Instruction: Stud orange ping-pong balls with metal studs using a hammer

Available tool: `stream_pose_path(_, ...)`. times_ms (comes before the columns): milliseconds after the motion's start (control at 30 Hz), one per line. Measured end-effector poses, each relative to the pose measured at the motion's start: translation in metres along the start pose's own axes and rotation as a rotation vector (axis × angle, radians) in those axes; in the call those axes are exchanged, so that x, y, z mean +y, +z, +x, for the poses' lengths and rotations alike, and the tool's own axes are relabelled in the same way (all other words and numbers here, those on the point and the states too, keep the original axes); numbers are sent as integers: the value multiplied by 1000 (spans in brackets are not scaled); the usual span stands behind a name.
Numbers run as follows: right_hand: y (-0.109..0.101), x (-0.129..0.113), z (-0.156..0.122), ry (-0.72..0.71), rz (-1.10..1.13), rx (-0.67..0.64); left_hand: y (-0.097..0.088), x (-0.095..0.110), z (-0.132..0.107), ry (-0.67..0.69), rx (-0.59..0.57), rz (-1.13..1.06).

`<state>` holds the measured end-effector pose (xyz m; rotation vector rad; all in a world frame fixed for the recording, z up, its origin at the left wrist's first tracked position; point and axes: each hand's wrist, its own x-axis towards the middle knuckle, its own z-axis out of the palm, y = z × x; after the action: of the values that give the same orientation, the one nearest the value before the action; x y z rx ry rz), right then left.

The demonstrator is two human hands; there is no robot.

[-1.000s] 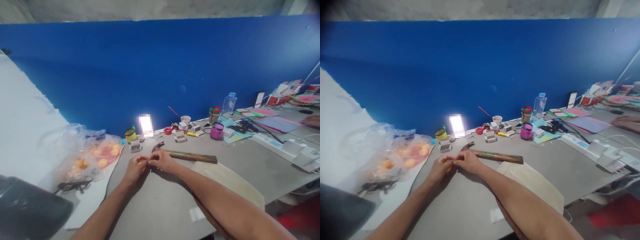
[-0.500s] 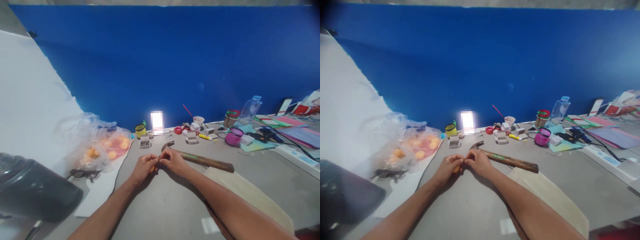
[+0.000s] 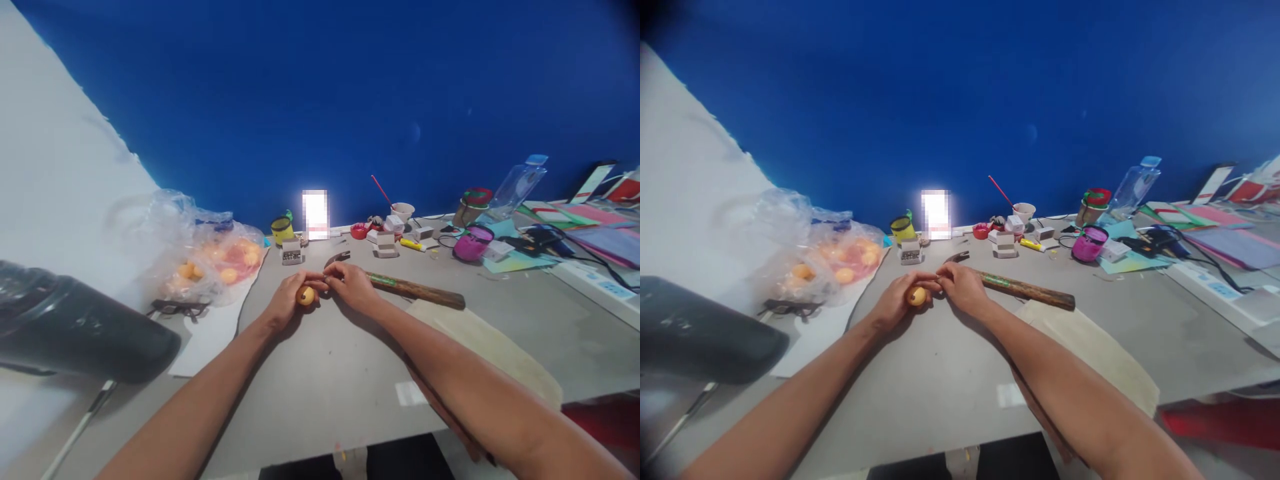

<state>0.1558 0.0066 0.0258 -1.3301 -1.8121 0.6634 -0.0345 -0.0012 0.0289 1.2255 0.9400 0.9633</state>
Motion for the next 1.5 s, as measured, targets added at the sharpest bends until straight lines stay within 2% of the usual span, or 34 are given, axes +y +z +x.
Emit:
stream_pose_path(167, -4, 6, 6, 33, 194, 26, 0, 4, 0, -60, -82, -108)
stream_pose_path(267, -5, 8, 8, 135, 417, -20, 2, 3, 0, -84, -65, -86)
stream_pose_path(400, -3, 8, 7, 239, 682, -78, 4, 0, -4, -21, -86, -45)
stream_pose_path(567, -3, 6, 6, 329, 857, -125, 7, 3, -7, -37, -40, -50)
stream_pose_path(933, -4, 9, 6, 404, 1001, -205, 7, 3, -3, 13, 92, -44)
stream_pose_path(1500, -2, 8, 4, 426, 1000, -259, 6, -4, -4, 18, 64, -28)
